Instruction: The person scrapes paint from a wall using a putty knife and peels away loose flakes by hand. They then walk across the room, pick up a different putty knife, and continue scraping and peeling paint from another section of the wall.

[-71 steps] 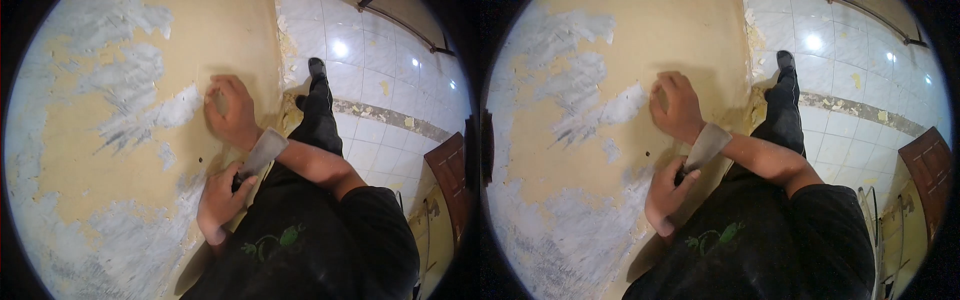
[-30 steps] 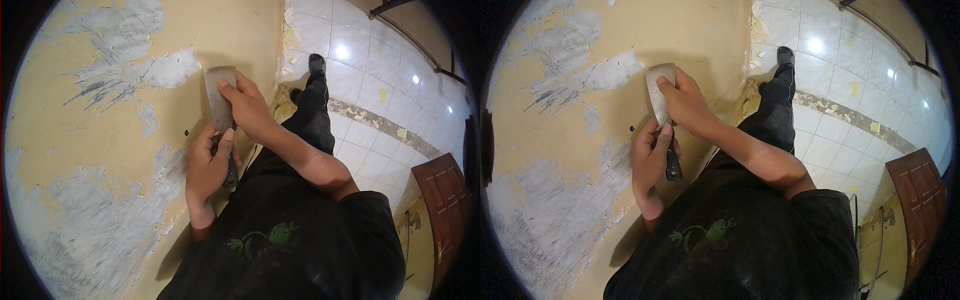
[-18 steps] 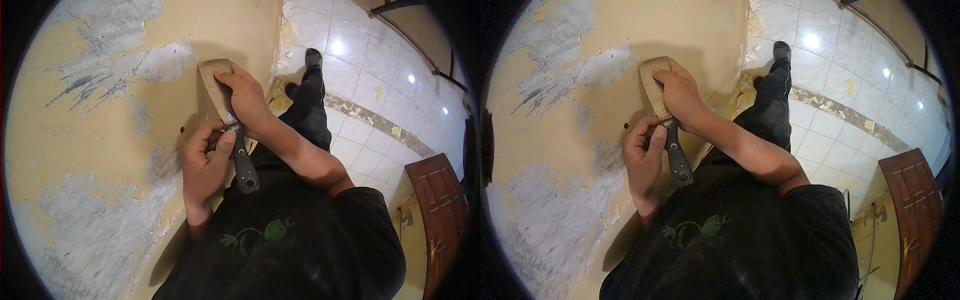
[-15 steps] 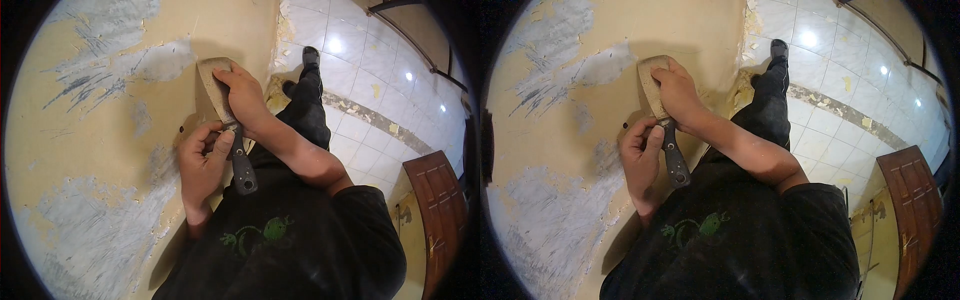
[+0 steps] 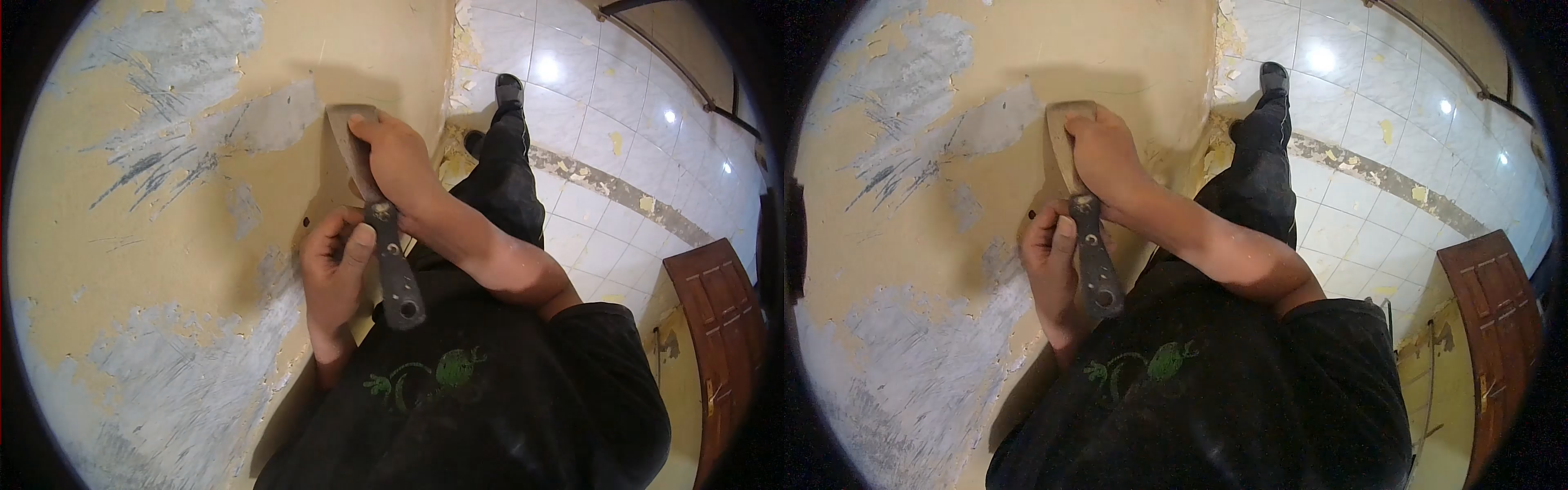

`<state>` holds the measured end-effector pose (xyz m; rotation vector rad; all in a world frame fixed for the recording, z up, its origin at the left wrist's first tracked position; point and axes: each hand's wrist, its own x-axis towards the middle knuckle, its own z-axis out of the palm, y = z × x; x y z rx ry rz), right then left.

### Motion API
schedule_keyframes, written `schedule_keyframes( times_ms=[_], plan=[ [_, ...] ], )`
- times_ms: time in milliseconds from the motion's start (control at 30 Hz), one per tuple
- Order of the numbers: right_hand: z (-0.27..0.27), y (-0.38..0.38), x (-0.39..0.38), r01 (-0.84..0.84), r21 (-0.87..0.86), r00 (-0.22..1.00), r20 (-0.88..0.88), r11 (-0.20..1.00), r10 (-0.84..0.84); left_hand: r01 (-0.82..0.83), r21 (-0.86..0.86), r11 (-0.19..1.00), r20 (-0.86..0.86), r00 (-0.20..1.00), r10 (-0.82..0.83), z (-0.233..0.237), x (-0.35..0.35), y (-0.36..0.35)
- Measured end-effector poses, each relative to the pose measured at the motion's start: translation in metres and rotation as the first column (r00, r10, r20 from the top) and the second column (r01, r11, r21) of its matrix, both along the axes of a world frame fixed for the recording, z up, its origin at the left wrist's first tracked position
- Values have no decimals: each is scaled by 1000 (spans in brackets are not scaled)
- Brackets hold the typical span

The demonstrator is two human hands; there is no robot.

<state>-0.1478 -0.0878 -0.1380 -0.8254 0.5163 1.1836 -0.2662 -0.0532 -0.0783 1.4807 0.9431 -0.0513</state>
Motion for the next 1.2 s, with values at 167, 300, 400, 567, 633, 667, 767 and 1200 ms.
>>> schedule_keyframes(
  times_ms=[167, 300, 400, 567, 633, 667, 767, 1200],
  plan=[
    [-11, 4, 11, -67, 7, 997, -21, 998, 67, -26, 67, 997, -58, 998, 30, -2, 3, -6],
    [-2, -4, -1, -95, -2, 995, -19, 996, 95, -18, -27, 999, 4, 1000, 18, -2, 4, 1],
    [-3, -3, 2, -98, 2, 992, -78, 995, 98, -11, 28, 1000, 24, 1000, 10, 0, 7, -1],
    [-42, 25, 20, -49, -10, 994, 97, 999, 50, 23, 17, 1000, 9, 1000, -23, -7, -1, -1],
    [-40, 29, 31, 151, 39, 988, -28, 988, -150, 43, 51, 998, 7, 999, -43, -7, -1, -4],
    [-37, 24, 37, 111, 63, 991, -78, 992, -106, 50, 81, 995, 2, 999, -51, -7, 1, -3],
    [-44, 4, 21, -24, 129, 997, -66, 991, 33, 122, 113, 986, 12, 992, -124, -5, 4, 1],
    [-39, 9, -22, 171, 198, 966, 162, 965, -204, -17, -19, 1000, -97, 995, 15, -4, 7, -8]
  ],
)
